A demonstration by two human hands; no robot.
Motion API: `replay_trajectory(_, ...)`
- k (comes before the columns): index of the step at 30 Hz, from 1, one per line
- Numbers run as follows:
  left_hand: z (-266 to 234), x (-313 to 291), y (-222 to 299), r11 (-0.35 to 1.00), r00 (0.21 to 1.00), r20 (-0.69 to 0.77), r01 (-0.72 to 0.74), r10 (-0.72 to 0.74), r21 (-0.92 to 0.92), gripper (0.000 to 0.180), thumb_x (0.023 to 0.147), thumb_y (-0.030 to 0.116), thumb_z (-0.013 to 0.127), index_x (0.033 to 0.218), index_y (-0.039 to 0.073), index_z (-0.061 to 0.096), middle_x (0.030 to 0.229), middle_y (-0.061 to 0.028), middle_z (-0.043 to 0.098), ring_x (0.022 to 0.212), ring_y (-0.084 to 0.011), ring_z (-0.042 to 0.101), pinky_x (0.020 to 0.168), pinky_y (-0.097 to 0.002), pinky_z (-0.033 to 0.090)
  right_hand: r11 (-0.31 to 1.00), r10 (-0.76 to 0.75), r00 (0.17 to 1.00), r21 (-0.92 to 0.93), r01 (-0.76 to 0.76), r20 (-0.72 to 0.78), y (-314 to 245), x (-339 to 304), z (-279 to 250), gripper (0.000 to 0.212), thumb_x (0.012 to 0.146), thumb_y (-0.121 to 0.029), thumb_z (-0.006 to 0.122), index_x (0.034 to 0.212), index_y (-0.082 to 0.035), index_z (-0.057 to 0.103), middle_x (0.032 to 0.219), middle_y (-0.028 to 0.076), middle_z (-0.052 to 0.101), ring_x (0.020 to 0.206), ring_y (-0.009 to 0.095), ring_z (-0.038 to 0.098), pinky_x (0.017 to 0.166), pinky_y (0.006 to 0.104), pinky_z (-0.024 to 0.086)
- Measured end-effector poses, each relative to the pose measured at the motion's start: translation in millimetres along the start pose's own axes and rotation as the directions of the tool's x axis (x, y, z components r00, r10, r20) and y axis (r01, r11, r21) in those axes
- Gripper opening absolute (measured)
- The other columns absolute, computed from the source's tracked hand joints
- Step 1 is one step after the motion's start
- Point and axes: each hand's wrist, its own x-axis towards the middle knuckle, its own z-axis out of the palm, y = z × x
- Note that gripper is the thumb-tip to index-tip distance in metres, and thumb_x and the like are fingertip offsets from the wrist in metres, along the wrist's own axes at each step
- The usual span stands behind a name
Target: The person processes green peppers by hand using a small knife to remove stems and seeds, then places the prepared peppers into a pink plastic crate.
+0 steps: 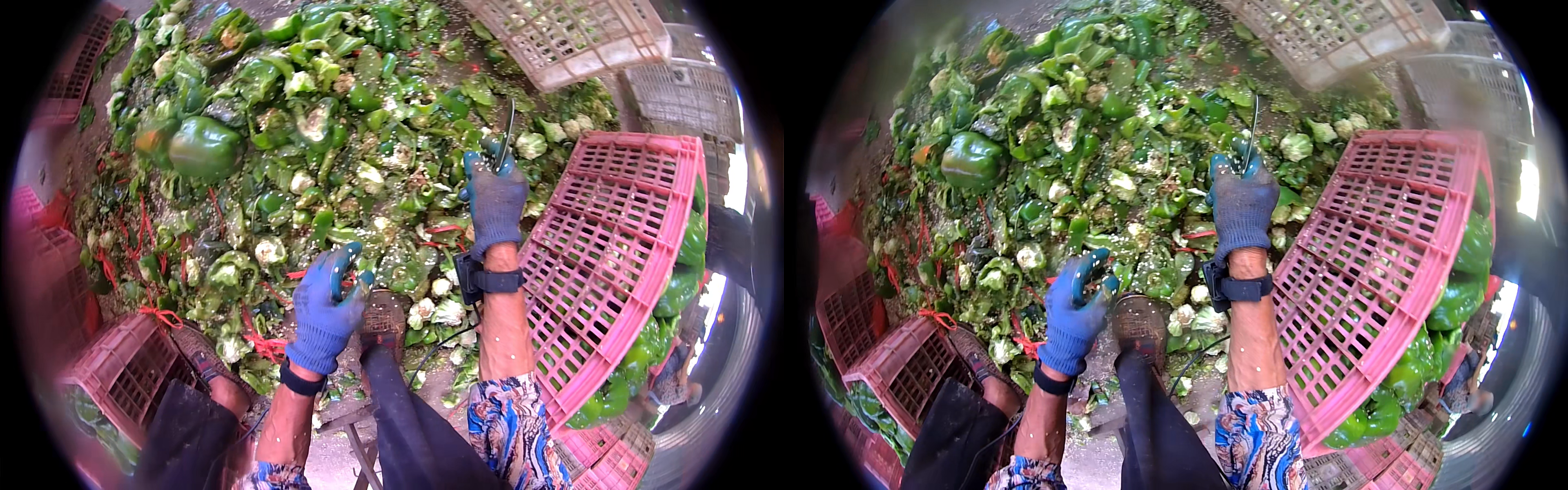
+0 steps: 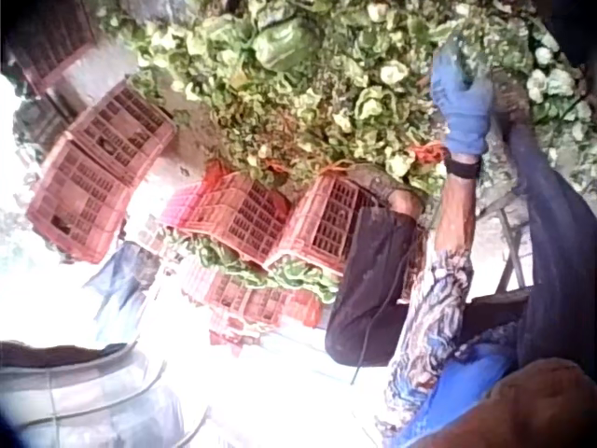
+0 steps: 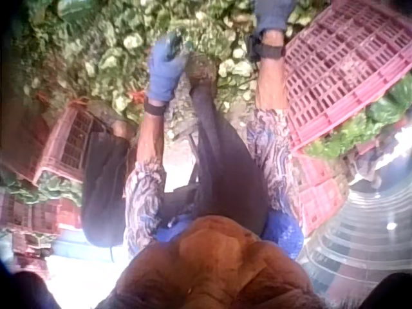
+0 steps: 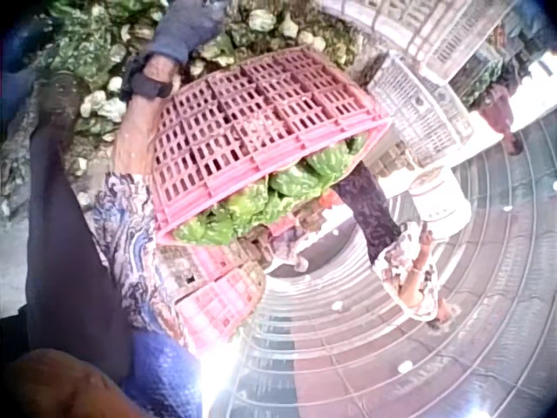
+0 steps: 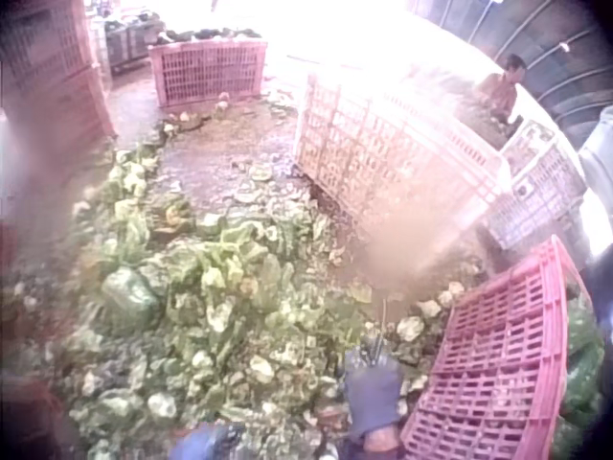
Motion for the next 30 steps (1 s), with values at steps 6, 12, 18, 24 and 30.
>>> replay_trajectory(6,-36.8,28.2,-3.0,0.950,0.969,-0.241,0.024,0.055,0.312,0.043,0.093,0.013,0.080,0.133,0.001,0.070,0.117,-0.0167,0.073,0.102,-0.0305,0.072,0.090,-0.0389,0.058,0.993,-0.111,0.938,-0.008,0.121,0.327,-47.8,-24.4,48.7,0.038,0.093,-0.022,0.081,0.126,-0.003,0.076,0.091,0.010,0.079,0.069,0.013,0.072,0.062,0.0330,0.060)
replay_trajectory(12,-57.4,25.7,-30.4,0.850,0.949,-0.315,0.140,0.032,0.508,0.047,0.085,0.018,0.084,0.130,0.009,0.072,0.121,-0.0170,0.073,0.109,-0.0384,0.069,0.097,-0.0465,0.055,0.991,-0.092,0.826,-0.031,0.131,0.557,-46.6,-45.2,82.9,0.039,0.094,-0.022,0.080,0.127,-0.002,0.075,0.086,0.012,0.078,0.065,0.014,0.071,0.062,0.0339,0.060)
replay_trajectory(18,-72.5,-27.8,-41.1,0.760,0.980,-0.200,0.145,-0.021,0.633,0.048,0.076,0.014,0.083,0.122,0.009,0.072,0.113,-0.0181,0.071,0.104,-0.0405,0.067,0.092,-0.0501,0.053,0.981,-0.080,0.751,-0.081,0.175,0.656,-45.4,-68.6,83.8,0.038,0.097,-0.024,0.077,0.129,-0.002,0.073,0.084,0.013,0.078,0.061,0.016,0.071,0.061,0.0350,0.060)
replay_trajectory(24,-68.9,-82.8,-78.1,0.840,0.917,-0.319,0.360,-0.238,0.406,0.042,0.077,0.003,0.077,0.119,0.006,0.073,0.106,-0.0181,0.071,0.099,-0.0413,0.069,0.089,-0.0475,0.056,0.986,-0.051,0.769,-0.093,0.142,0.637,-24.1,-104.8,54.5,0.037,0.099,-0.023,0.076,0.129,-0.002,0.074,0.081,0.010,0.075,0.056,0.014,0.068,0.054,0.0322,0.057)
replay_trajectory(30,-89.7,-80.0,-46.7,0.692,0.669,-0.279,0.493,-0.689,-0.527,0.034,0.098,-0.002,0.070,0.131,0.001,0.072,0.119,-0.0056,0.077,0.102,-0.0129,0.070,0.090,-0.0264,0.056,0.993,0.091,0.821,-0.118,-0.029,0.563,-25.6,-103.3,37.8,0.033,0.100,-0.017,0.074,0.130,-0.003,0.074,0.099,0.007,0.077,0.069,0.010,0.066,0.053,0.0266,0.054)
